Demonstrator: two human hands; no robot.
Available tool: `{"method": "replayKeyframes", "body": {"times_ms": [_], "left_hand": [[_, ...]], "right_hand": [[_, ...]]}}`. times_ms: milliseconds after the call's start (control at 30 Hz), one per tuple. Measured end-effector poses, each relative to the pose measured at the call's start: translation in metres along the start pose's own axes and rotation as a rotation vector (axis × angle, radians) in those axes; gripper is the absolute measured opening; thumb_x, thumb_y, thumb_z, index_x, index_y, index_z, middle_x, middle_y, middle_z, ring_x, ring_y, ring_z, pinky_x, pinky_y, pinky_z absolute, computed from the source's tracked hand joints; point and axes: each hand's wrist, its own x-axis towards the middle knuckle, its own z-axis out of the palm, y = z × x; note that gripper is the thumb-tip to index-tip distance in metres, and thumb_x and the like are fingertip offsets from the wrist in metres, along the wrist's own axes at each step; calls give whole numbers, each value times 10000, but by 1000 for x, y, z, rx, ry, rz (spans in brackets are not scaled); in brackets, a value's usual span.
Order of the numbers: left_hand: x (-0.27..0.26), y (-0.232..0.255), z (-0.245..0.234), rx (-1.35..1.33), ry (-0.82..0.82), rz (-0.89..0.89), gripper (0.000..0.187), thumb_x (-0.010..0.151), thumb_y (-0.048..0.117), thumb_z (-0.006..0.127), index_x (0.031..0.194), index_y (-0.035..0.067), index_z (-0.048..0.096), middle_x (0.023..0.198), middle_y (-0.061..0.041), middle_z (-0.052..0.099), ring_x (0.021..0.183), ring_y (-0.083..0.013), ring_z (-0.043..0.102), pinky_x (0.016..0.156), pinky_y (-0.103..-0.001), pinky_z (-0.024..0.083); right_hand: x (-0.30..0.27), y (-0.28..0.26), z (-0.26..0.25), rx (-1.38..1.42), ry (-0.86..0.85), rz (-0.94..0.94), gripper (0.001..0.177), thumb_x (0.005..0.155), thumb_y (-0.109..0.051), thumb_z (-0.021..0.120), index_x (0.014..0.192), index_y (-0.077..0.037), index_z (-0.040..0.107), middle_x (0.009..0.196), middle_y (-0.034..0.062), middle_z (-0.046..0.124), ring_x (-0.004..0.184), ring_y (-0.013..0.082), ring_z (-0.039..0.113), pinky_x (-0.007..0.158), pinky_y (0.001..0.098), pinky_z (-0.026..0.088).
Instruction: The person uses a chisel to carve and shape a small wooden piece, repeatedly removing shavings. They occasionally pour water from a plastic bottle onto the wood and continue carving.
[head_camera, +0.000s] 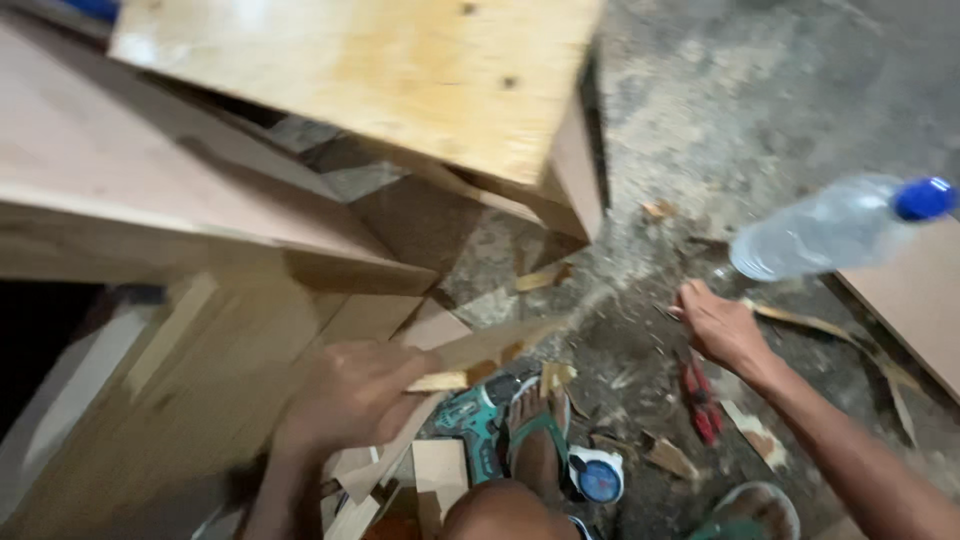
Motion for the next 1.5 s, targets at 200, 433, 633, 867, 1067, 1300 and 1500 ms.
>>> {"method": "replayKeyframes", "body": {"times_ms": [200,433,633,867,1067,1300,1500], "left_hand": [[-40,-12,8,-12,49,-35,184,632,36,484,794,110,530,721,-43,560,565,-242,517,496,-346,403],[-53,-17,3,-28,100,-31,117,676,34,487,755,116,515,686,-13,505,572,-204,489,472,-301,397],[-56,-25,2,-59,67,-36,96,695,44,552,732,104,488,684,-33,486,606,-224,505,586,-313,435],[-64,-36,9,-42,83,-69,137,707,92,535,837,121,565,801,-12,586,684,-204,574,579,-304,450],[-62,-43,21,-92,-32,-152,248,676,172,607,918,121,588,924,-16,629,866,-212,605,703,-331,449],[-28,-24,23,132,19,-352,160,768,194,586,891,185,688,850,25,696,766,-143,662,609,-291,487],[-20,-20,40,93,-263,-627,291,773,420,441,931,329,667,801,39,670,753,-187,611,707,-371,453]], "right_hand": [[26,-75,-85,440,-296,119,412,975,-373,227,707,-103,385,767,72,711,776,181,695,659,342,414],[119,-175,-59,-32,-256,-295,252,815,-84,462,1060,-135,491,954,125,634,804,358,650,597,485,505],[170,-284,-131,51,-470,37,438,971,-137,202,1383,-176,342,1223,187,527,1005,388,572,736,526,486],[153,-196,-56,-258,-6,-638,73,836,-89,485,827,-90,557,760,88,561,639,256,555,481,405,444],[54,-77,-67,-369,-400,-387,106,830,-190,477,875,-147,563,853,43,649,808,291,656,605,428,526],[-29,15,-32,-32,-227,44,190,844,-318,556,963,-185,492,1028,56,578,822,342,607,577,492,453],[-8,9,1,165,-102,175,238,874,-372,570,988,-163,580,1011,-12,594,759,187,627,536,328,557]]}}
